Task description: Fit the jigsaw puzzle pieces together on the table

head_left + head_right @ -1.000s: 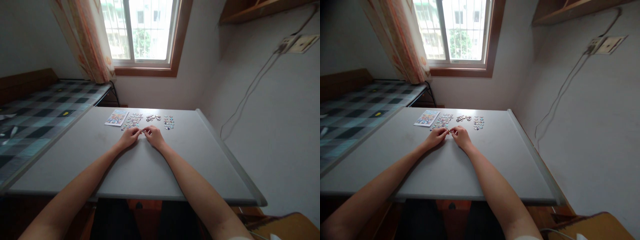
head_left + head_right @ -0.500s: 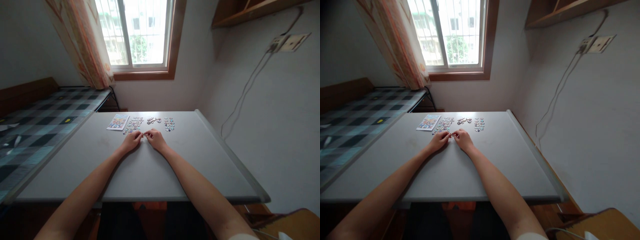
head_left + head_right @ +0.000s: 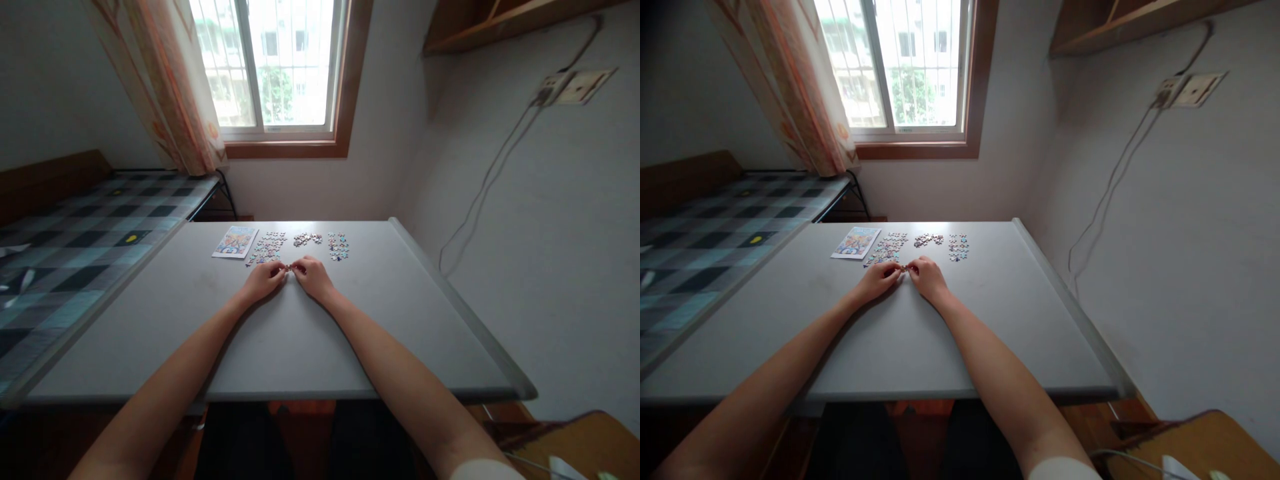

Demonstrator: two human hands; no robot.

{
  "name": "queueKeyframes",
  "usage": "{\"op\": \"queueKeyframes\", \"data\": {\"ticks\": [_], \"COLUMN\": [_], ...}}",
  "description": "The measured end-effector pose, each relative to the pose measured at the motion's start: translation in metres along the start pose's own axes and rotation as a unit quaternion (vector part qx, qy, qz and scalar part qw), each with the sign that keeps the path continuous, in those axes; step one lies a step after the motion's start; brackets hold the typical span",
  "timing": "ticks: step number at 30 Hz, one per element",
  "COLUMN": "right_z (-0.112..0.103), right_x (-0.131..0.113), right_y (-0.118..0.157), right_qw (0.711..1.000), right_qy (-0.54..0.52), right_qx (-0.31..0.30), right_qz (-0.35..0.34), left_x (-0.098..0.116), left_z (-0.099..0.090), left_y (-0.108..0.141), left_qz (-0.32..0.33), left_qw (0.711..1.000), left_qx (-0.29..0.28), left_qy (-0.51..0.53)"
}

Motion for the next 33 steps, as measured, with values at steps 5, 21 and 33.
{"op": "queueKeyframes", "data": {"ticks": [5,21,33], "right_z": [-0.001,0.000,-0.002], "right_x": [-0.002,0.000,-0.002], "right_y": [0.000,0.000,-0.001], "right_qw": [1.000,0.994,0.993], "right_qy": [-0.010,-0.105,-0.105], "right_qx": [-0.016,-0.007,-0.010], "right_qz": [0.004,0.039,0.044], "left_x": [0.002,0.010,0.011], "left_z": [-0.001,-0.005,-0.005], "left_y": [0.001,0.005,0.007], "left_qz": [0.003,0.003,0.028], "left_qw": [1.000,1.000,0.999], "left_qx": [-0.003,0.017,0.014], "left_qy": [0.006,0.021,-0.030]}}
Point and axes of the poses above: each hand's wrist, its own y-axis away from the middle knuckle, its own z-axis out of the palm, x = y × z, the point moved 2 cm from there along -y, towards the middle knuckle, and after that the axes turned 15 degrees about -z, right-handed, at the moved point
